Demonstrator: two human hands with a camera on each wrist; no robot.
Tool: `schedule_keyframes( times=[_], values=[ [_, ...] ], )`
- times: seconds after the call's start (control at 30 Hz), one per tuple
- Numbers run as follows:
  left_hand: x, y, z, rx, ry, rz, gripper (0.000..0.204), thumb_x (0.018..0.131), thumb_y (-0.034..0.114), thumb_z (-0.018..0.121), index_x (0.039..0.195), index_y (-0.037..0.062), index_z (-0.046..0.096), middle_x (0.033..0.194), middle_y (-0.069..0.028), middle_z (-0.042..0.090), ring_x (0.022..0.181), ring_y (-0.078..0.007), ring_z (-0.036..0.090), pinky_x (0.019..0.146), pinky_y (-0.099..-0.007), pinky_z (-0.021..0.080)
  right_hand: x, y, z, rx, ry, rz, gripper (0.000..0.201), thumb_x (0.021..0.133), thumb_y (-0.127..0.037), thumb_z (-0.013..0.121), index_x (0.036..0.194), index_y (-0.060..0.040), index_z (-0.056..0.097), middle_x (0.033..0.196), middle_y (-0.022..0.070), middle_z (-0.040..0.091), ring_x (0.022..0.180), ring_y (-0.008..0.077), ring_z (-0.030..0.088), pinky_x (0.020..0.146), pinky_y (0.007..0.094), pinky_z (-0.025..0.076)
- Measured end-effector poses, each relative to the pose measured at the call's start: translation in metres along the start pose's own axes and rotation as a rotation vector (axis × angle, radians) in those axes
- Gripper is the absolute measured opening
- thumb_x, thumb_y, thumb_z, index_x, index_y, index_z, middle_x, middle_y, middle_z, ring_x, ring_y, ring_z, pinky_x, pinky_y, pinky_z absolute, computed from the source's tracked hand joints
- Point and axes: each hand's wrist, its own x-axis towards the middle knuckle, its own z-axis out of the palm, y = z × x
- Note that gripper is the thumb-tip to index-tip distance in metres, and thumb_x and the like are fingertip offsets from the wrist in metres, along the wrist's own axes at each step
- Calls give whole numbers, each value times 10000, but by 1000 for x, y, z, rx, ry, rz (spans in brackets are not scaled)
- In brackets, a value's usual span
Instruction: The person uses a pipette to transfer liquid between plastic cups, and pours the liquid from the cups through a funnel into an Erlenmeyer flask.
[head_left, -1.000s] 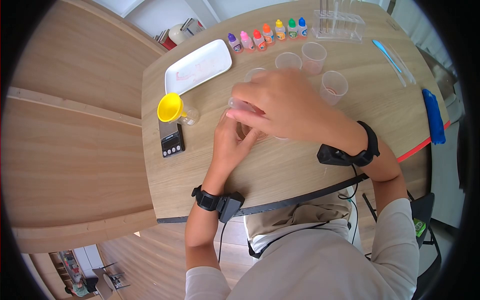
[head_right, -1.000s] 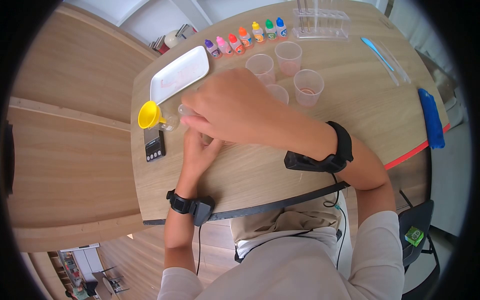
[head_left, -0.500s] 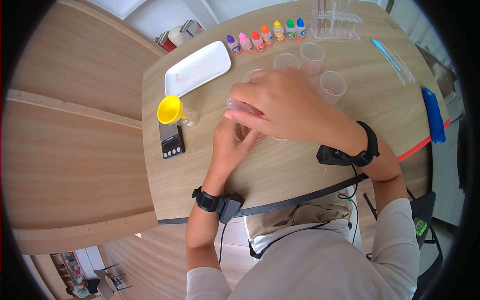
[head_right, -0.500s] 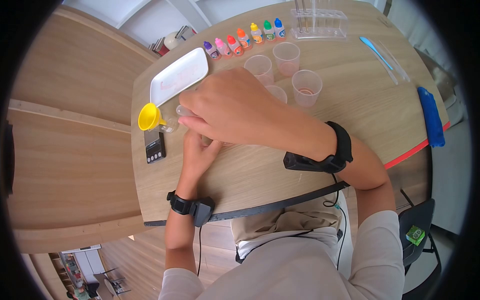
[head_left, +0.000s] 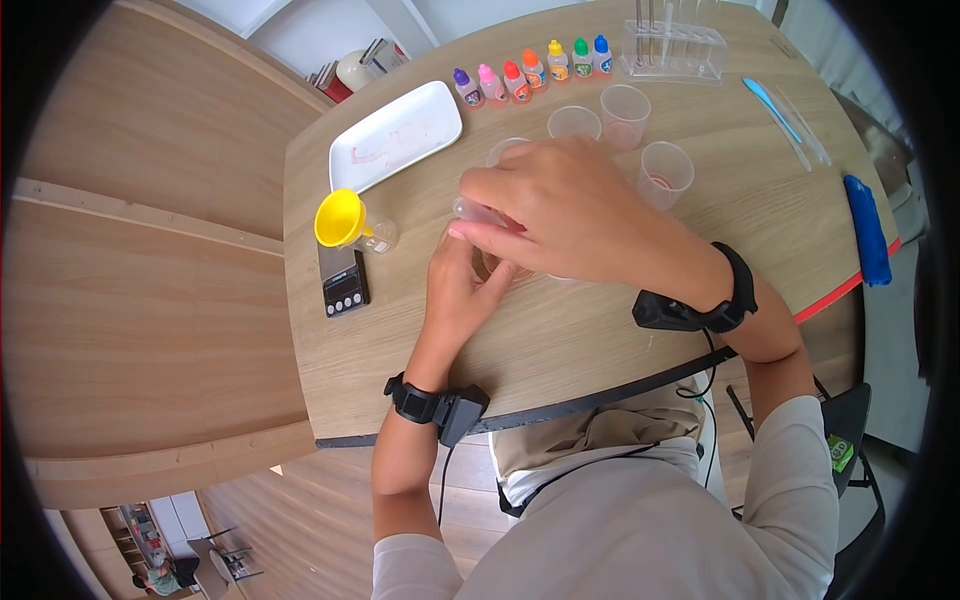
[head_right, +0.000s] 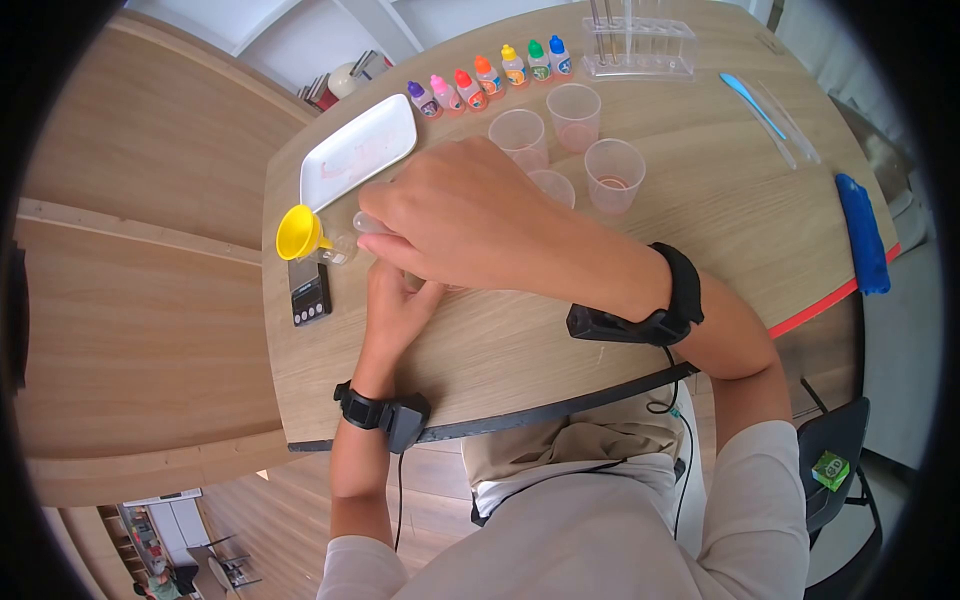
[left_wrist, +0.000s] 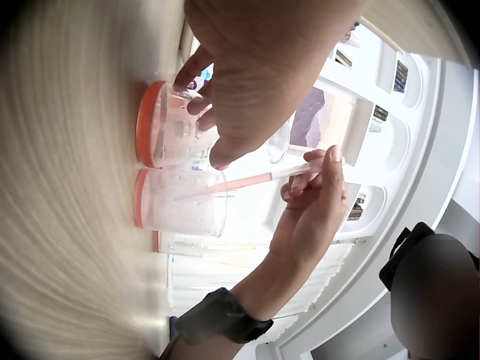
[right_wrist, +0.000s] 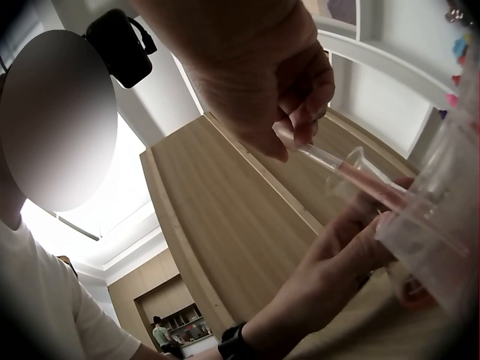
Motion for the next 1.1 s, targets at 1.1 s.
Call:
schedule_keyframes(
  times=[1.1],
  values=[
    [1, 1, -3, 1, -72, -53, 376, 750, 65, 721, 1086, -15, 572, 1045, -159, 606, 897, -314, 611, 643, -354, 517, 1, -4, 2, 8, -65, 38, 283, 867, -307, 611, 718, -67, 620, 561, 120, 576, 567, 309, 600, 526, 423, 443]
  ],
)
